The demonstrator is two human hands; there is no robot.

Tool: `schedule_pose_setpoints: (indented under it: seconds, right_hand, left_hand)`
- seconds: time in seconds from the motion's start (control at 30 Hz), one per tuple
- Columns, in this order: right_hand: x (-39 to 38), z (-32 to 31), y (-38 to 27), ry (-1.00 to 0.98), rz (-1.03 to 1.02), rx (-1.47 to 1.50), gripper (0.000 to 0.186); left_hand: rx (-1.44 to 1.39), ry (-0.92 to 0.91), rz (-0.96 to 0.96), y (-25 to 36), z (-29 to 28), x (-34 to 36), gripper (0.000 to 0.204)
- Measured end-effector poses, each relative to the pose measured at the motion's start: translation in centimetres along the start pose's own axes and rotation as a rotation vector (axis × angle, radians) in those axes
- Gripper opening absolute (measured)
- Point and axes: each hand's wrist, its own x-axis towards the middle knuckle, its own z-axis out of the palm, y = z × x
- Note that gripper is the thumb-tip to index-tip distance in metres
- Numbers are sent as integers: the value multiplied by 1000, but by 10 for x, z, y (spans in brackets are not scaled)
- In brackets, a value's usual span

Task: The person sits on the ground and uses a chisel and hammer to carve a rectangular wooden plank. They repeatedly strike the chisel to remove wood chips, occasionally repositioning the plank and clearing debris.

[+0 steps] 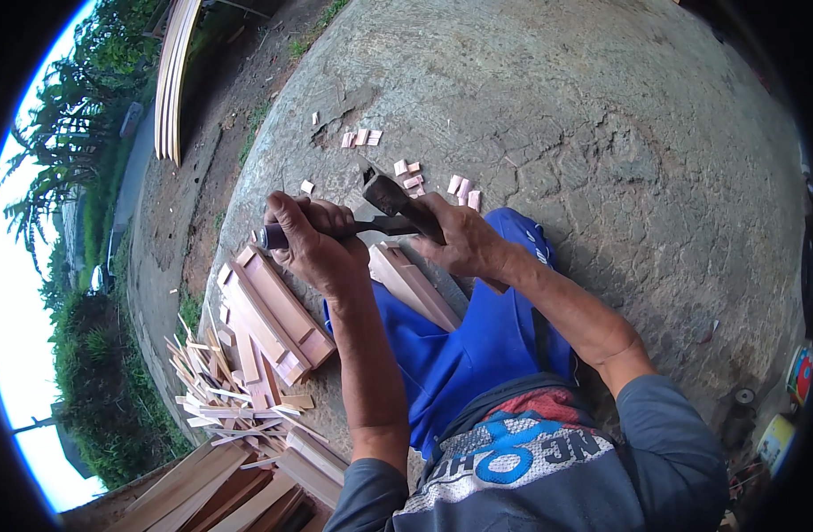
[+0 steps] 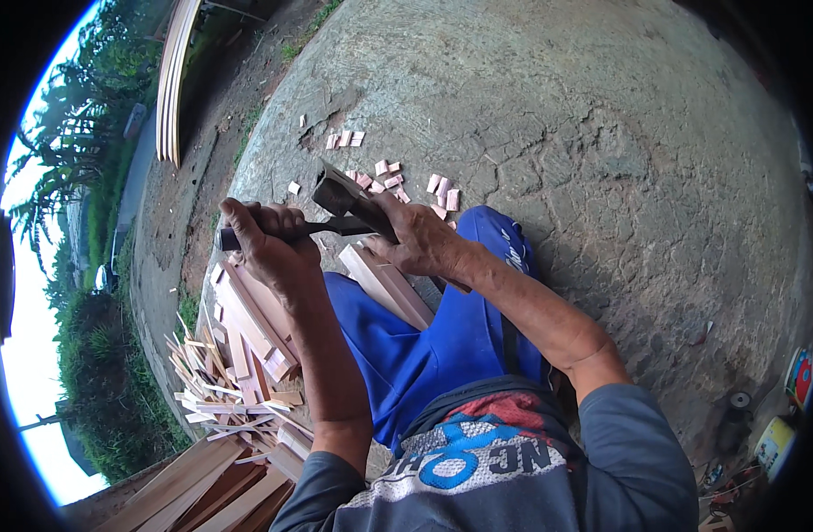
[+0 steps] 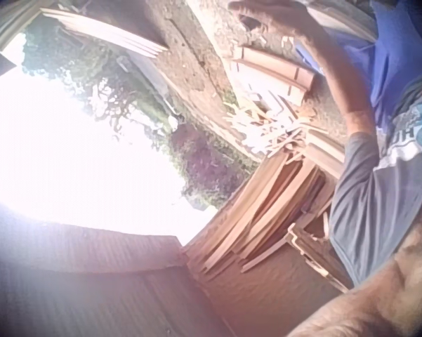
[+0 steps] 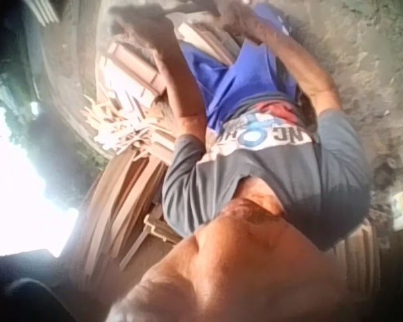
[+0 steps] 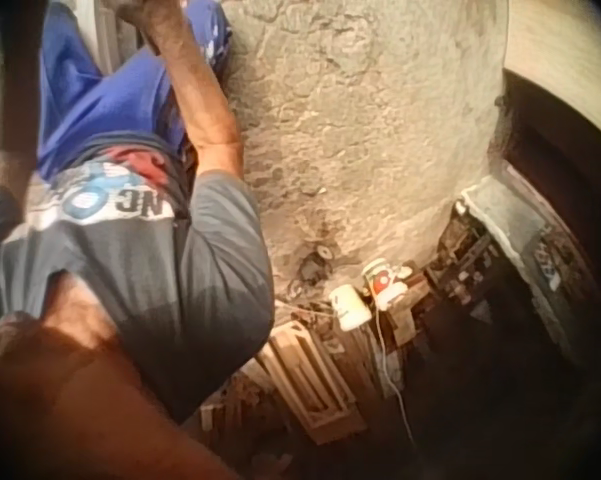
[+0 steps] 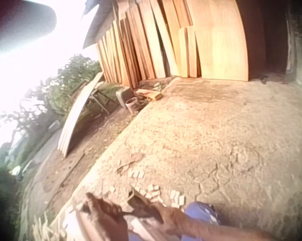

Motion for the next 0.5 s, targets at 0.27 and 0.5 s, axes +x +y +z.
schedule_pose_setpoints:
  seconds: [0.27, 0.5]
  right_hand:
    - [-10, -25, -4, 101, 33, -24, 47]
    - [0, -4, -5, 54, 20, 284, 49]
  left_hand:
    - [169, -196, -39, -12, -2, 7, 34]
    - [-21, -198, -337, -48, -10, -23, 42]
